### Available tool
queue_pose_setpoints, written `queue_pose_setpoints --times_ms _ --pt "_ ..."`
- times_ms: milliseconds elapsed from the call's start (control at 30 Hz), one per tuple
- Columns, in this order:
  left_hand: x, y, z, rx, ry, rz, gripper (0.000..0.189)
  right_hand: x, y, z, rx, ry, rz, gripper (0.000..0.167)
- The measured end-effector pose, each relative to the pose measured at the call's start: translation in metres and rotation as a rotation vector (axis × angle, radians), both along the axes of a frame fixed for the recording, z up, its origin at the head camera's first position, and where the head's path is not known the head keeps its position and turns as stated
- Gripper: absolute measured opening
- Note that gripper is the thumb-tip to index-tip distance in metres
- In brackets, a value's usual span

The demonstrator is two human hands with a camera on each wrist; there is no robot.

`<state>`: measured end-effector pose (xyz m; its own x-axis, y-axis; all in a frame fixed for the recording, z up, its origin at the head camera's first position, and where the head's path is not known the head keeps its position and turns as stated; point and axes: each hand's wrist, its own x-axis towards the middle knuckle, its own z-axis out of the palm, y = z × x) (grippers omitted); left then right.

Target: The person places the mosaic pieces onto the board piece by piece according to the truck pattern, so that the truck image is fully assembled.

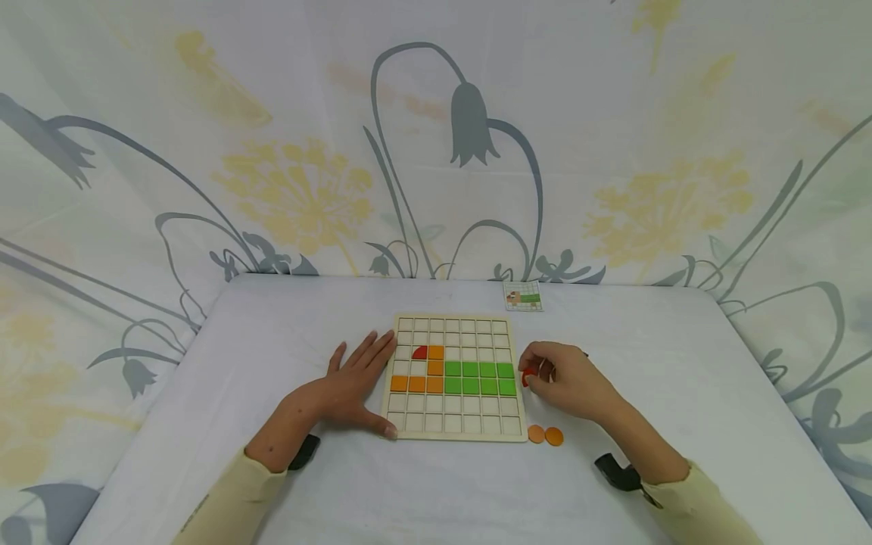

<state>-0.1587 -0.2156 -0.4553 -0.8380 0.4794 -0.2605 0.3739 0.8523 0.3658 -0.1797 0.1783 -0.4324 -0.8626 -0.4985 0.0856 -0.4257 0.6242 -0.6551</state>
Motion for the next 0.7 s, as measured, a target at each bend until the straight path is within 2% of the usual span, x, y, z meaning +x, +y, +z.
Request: queue_pose_setpoints --times_ms 267,467,700 --pt "-0.001 -0.001 -0.002 -0.015 -0.005 0.001 0.145 -0.007 -0.042 0.003 -0.031 -0.030 0.065 0.015" --pt "-0.001 -0.001 -0.002 -0.023 -0.013 0.005 0.146 -0.013 -0.079 0.007 -0.050 -0.052 0.084 0.012" --pt "-0.002 -0.002 -0.001 0.000 -0.013 -0.008 0.145 -0.018 -0.121 0.005 -0.044 -0.037 0.091 0.009"
